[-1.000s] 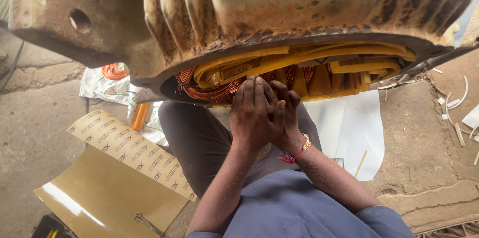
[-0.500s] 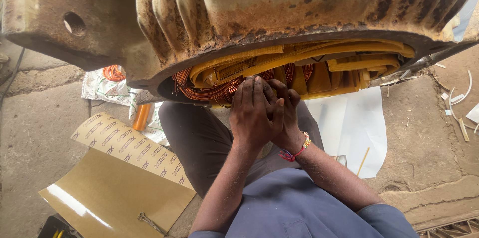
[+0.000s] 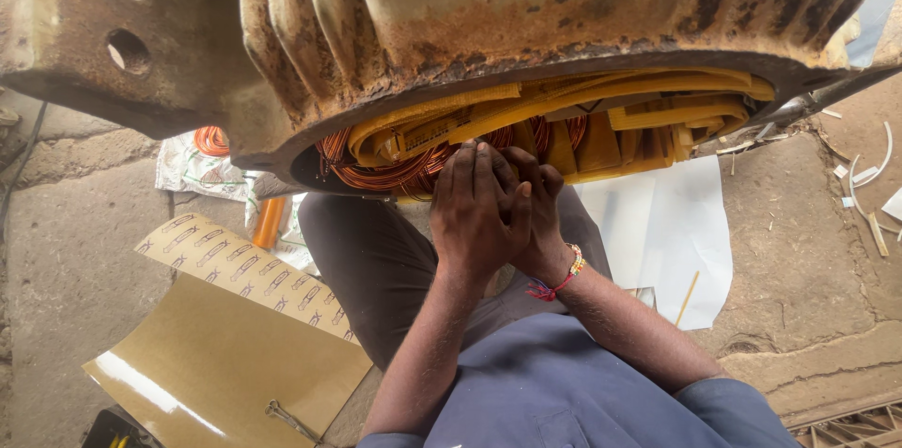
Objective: The person is winding copper wire into the slots of a large electric motor stator. They carefully arrange the wire coils by hand, ensuring they fit neatly into the designated slots within the stator housing.
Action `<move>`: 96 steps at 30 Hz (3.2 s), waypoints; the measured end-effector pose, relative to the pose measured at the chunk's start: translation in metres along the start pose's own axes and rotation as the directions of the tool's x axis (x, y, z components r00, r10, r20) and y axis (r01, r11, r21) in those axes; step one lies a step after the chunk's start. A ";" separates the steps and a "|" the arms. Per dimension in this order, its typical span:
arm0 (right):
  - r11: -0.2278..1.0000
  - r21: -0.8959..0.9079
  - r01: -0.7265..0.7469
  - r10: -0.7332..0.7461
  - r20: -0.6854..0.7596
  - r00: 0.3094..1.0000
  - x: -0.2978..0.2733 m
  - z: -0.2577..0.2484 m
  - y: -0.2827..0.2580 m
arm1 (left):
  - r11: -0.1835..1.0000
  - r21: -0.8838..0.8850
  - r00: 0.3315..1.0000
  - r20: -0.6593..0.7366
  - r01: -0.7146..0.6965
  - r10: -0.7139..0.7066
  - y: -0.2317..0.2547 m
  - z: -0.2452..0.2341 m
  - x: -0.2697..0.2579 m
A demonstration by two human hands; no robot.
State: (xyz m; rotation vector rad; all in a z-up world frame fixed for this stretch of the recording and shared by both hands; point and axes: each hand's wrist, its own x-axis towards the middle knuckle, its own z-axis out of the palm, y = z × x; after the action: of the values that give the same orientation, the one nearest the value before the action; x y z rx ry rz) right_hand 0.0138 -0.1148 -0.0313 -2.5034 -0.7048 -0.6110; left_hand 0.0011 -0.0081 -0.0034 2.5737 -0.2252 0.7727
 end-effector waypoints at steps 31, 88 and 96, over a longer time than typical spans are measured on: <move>0.999 0.037 0.011 -0.009 -0.050 0.999 -0.004 0.013 0.008 | 1.000 -0.003 0.999 -0.029 -0.014 0.014 -0.003 0.008 0.000; 0.989 0.145 -0.017 0.023 -0.040 0.999 -0.016 0.030 0.013 | 0.998 -0.065 0.999 -0.037 -0.003 0.001 -0.006 0.007 -0.002; 0.984 0.173 -0.040 0.039 0.012 0.999 -0.016 0.036 0.016 | 0.998 -0.060 0.999 0.034 0.023 -0.021 -0.007 0.003 0.005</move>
State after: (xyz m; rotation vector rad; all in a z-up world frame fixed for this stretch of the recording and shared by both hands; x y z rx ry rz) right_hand 0.0207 -0.1133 -0.0730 -2.3544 -0.6793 -0.5022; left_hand 0.0084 -0.0029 -0.0053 2.5293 -0.2273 0.7045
